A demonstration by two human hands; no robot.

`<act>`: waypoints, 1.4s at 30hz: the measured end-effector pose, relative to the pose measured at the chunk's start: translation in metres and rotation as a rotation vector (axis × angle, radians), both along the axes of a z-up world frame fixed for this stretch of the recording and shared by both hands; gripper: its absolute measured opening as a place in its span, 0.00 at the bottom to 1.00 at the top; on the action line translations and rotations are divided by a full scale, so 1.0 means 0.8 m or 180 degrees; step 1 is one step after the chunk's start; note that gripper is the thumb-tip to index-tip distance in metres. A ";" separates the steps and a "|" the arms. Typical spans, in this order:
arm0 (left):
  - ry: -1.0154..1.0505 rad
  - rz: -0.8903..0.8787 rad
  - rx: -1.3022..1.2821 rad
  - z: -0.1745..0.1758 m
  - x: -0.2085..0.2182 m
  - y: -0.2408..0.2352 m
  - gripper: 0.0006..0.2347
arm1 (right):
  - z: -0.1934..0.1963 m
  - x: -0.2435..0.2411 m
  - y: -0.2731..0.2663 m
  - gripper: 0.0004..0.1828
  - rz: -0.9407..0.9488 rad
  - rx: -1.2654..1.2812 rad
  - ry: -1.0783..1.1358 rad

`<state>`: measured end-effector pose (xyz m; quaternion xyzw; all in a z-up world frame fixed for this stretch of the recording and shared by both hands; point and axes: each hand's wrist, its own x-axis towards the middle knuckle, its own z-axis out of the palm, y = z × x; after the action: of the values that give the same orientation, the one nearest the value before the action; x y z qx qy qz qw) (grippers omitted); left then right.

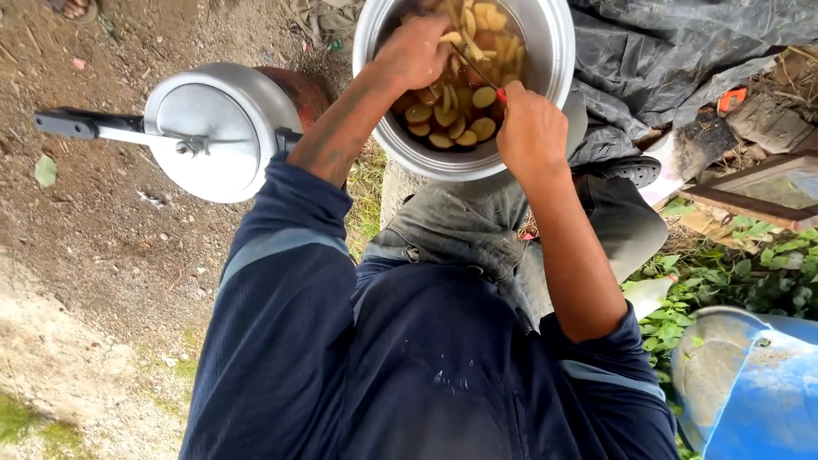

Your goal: Slicing potatoes with a knife into a pot of water.

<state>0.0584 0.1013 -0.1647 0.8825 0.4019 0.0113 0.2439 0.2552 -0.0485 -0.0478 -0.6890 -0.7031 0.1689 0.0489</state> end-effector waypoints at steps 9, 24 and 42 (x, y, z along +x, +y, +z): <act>-0.3702 0.2162 -0.3412 0.059 -0.001 -0.089 0.13 | 0.005 -0.040 -0.031 0.08 -0.1182 -0.0120 0.1850; -0.4846 0.2582 -0.3705 0.066 0.018 -0.123 0.12 | -0.005 -0.091 -0.039 0.07 -0.0798 0.0446 0.1532; -0.5565 0.3206 -0.3319 0.060 0.049 -0.115 0.15 | -0.032 -0.111 -0.015 0.14 -0.0925 0.0044 0.0723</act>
<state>0.0979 0.0091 -0.1164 0.1011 0.3588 0.5515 0.7463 0.1662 -0.0609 -0.0732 -0.7594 -0.5873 0.2320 0.1566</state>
